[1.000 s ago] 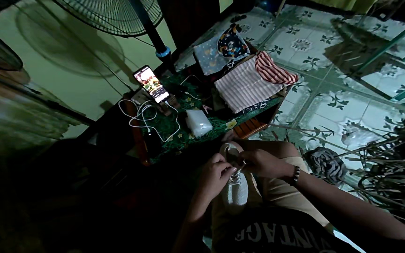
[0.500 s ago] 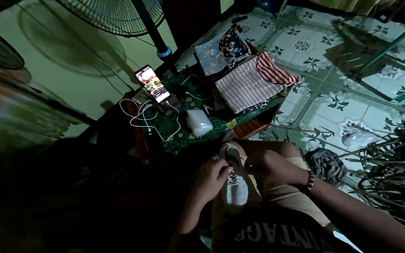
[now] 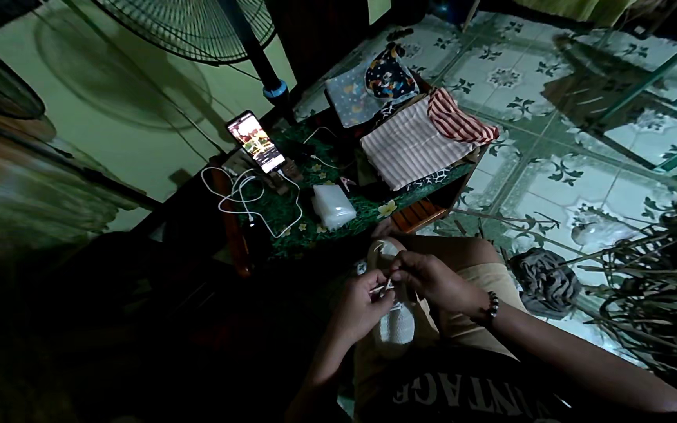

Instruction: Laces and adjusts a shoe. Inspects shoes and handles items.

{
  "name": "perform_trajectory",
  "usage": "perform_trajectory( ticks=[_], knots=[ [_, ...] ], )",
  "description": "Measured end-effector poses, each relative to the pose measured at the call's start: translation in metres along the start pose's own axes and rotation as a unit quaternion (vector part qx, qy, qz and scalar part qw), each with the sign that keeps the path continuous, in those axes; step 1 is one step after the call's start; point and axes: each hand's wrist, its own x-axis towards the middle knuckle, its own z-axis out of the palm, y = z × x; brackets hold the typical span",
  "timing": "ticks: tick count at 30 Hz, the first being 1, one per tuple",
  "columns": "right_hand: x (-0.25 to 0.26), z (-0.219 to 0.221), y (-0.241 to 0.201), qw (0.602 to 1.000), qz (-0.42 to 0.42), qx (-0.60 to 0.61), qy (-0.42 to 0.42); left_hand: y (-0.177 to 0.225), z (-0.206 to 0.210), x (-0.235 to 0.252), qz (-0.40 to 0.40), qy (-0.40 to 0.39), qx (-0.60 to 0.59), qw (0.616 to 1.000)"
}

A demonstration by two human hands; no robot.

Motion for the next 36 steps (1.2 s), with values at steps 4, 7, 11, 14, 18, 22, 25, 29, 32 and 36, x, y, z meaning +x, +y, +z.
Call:
perform_trajectory(
  ticks=[4,7,11,14,18,22,25,29,32,36],
  knots=[
    [0.006,0.004,0.003,0.994,0.058,0.091,0.016,-0.004,0.009,-0.003,0.063,0.111,0.188,0.974],
    [0.010,0.005,0.004,0.990,0.074,0.112,0.032,-0.017,0.014,-0.004,0.144,0.173,0.247,0.942],
    [0.012,0.007,0.003,0.992,0.089,0.081,0.043,-0.023,0.012,-0.006,0.192,0.177,0.267,0.928],
    [0.011,0.010,0.008,0.995,0.049,0.015,0.081,-0.017,0.006,-0.009,0.145,0.123,0.215,0.958],
    [0.002,0.009,0.021,0.986,-0.090,-0.070,0.123,-0.011,-0.006,-0.007,0.015,0.004,-0.026,1.000],
    [-0.008,0.011,0.018,0.975,-0.158,-0.124,0.099,-0.013,-0.006,-0.006,-0.091,-0.011,-0.194,0.977],
    [-0.009,0.018,0.018,0.956,-0.174,-0.207,0.115,-0.013,-0.005,-0.005,-0.106,-0.019,-0.231,0.967],
    [-0.008,0.022,0.017,0.950,-0.165,-0.235,0.124,-0.014,-0.006,-0.006,-0.087,-0.018,-0.241,0.966],
    [-0.009,0.024,0.015,0.960,-0.151,-0.205,0.120,-0.015,-0.006,-0.007,-0.076,-0.012,-0.219,0.973],
    [-0.016,0.019,0.003,0.987,-0.118,-0.080,0.069,-0.015,-0.004,-0.006,-0.077,0.022,-0.200,0.977]
  ],
)
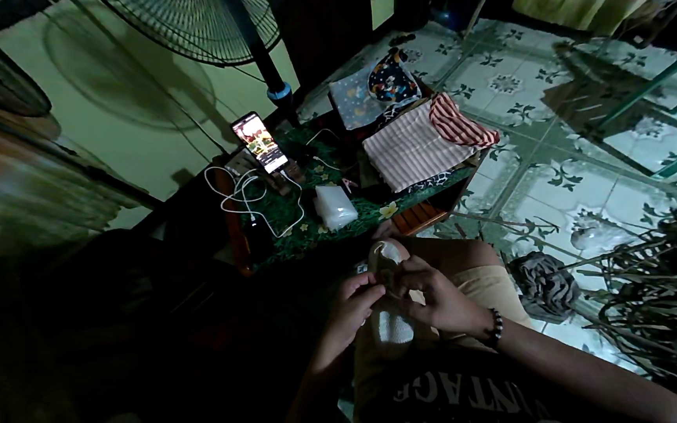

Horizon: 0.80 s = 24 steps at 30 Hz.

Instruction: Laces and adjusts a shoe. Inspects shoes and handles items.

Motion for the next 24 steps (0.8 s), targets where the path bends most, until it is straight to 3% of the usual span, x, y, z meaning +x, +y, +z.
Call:
perform_trajectory(
  ticks=[7,10,12,17,21,24],
  knots=[
    [-0.031,-0.049,-0.010,0.984,0.096,0.120,-0.090,-0.005,-0.003,0.000,0.023,-0.023,-0.027,0.999],
    [-0.038,-0.071,-0.005,0.960,0.186,0.060,-0.203,-0.003,-0.001,0.000,0.030,-0.031,0.004,0.999],
    [-0.036,-0.070,0.002,0.953,0.199,0.020,-0.229,-0.003,0.001,0.000,0.033,-0.030,0.021,0.999],
    [-0.016,-0.024,-0.001,0.984,0.166,-0.012,-0.070,0.000,0.006,-0.002,0.027,-0.025,0.029,0.999],
    [-0.006,0.001,0.003,0.988,0.145,-0.052,-0.032,0.002,0.009,-0.004,0.039,-0.024,0.038,0.998],
    [-0.006,-0.002,0.006,0.993,0.116,-0.002,-0.025,-0.002,0.005,-0.002,0.078,-0.015,0.068,0.995]
  ],
)
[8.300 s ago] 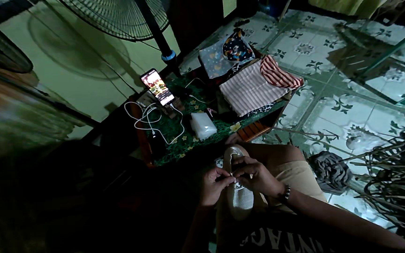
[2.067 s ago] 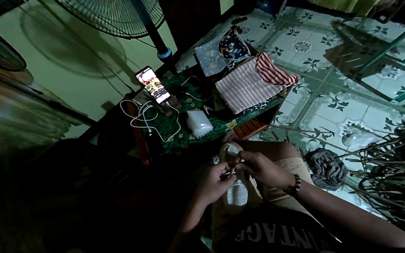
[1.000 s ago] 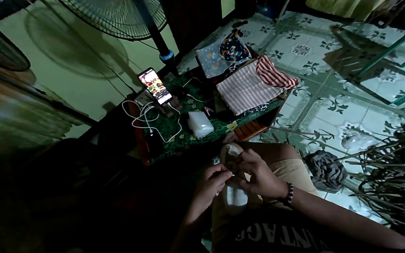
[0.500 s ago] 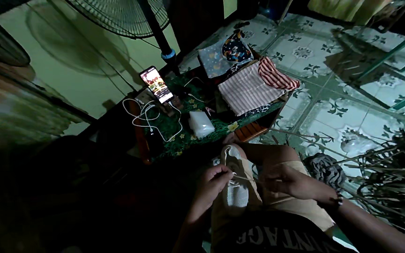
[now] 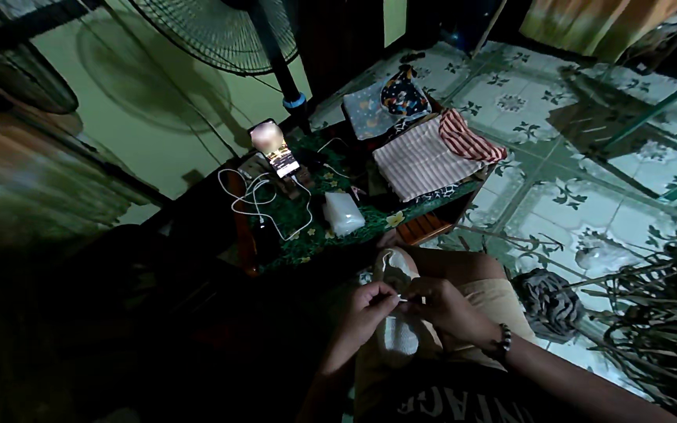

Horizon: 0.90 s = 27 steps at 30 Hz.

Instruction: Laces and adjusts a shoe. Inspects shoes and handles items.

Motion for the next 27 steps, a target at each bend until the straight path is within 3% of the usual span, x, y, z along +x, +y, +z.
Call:
perform_trajectory(
  ticks=[6,14,23,27],
  knots=[
    [-0.010,-0.021,0.009,0.994,0.068,0.074,-0.042,-0.001,-0.022,-0.002,-0.018,0.001,0.083,0.996],
    [-0.019,-0.035,0.021,0.988,0.088,0.112,-0.054,-0.009,-0.036,0.002,-0.031,0.015,0.156,0.987],
    [-0.015,-0.026,0.025,0.957,0.014,0.283,-0.058,-0.030,-0.037,-0.009,0.055,-0.047,-0.069,0.995],
    [-0.010,-0.011,0.023,0.937,-0.003,0.349,-0.022,-0.038,-0.027,-0.009,0.065,-0.027,-0.144,0.987]
  ],
)
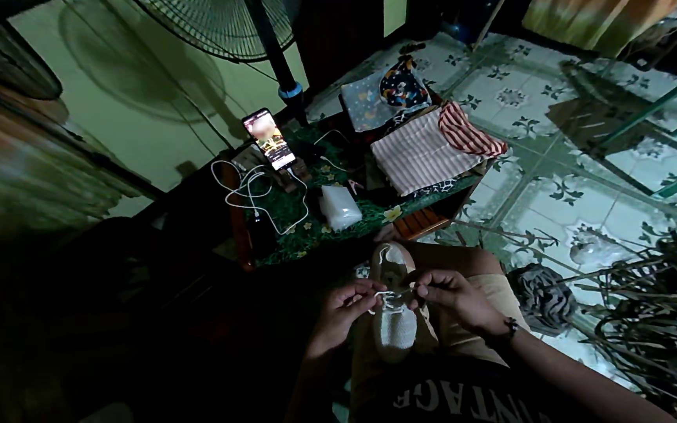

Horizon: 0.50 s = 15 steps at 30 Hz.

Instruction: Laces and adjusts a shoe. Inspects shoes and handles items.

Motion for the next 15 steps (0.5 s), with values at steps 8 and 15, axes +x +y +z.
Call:
perform_trajectory(
  ticks=[8,15],
  knots=[
    [0.016,0.010,0.002,0.999,0.002,0.011,0.046,0.002,0.033,0.003,-0.048,0.145,-0.116,0.982],
    [0.020,0.016,0.005,0.998,0.005,-0.001,0.065,-0.002,0.040,0.007,-0.048,0.146,-0.086,0.984]
  ],
)
